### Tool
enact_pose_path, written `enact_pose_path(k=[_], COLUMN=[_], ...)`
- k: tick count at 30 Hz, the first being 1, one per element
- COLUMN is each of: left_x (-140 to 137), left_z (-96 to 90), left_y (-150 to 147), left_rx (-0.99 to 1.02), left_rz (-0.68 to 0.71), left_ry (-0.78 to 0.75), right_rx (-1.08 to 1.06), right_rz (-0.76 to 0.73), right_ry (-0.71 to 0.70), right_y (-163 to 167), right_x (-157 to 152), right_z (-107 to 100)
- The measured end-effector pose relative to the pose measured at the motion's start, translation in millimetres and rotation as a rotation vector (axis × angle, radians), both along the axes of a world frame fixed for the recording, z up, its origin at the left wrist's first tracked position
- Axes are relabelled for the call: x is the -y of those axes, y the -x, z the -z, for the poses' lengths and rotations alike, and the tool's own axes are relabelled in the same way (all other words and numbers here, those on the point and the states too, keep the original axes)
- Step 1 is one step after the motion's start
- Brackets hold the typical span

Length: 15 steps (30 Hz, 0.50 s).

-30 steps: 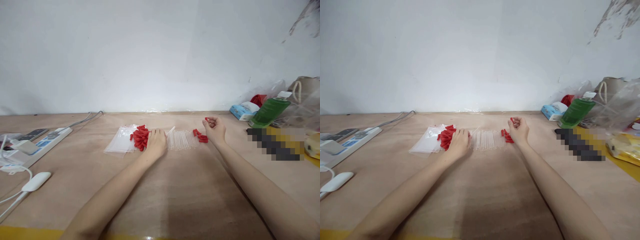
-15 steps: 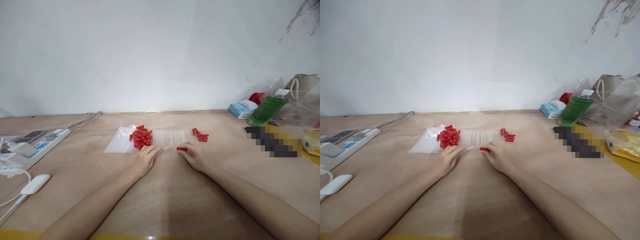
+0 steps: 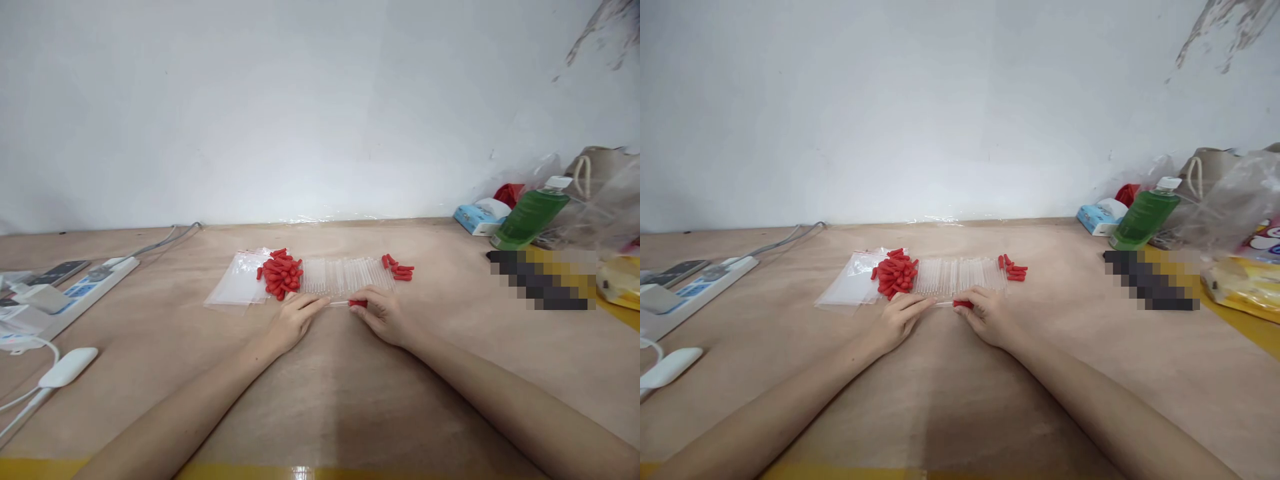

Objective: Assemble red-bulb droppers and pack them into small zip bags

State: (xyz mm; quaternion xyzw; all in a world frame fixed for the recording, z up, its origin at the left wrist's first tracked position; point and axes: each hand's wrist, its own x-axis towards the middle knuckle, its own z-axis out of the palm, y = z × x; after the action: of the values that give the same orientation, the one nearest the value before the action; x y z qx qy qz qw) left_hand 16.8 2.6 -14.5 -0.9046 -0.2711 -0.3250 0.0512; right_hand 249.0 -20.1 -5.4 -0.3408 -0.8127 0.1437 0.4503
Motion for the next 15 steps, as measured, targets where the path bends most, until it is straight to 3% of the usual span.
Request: enact_pose_path(k=[8,15], left_x=[2.3,4.3], left_z=[-1.7,-2.0], left_y=[2.0,-1.4], left_rx=[-0.044,-0.081], left_rz=[0.068,0.061], left_ry=[0.032,0.026], right_rx=[0.026,0.098], right_rz=[0.022,-0.008], right_ry=[0.016,-0.012], right_y=[-1.3,-1.3], right_x=[-1.2,0.9], right_z=[13.2,12.4])
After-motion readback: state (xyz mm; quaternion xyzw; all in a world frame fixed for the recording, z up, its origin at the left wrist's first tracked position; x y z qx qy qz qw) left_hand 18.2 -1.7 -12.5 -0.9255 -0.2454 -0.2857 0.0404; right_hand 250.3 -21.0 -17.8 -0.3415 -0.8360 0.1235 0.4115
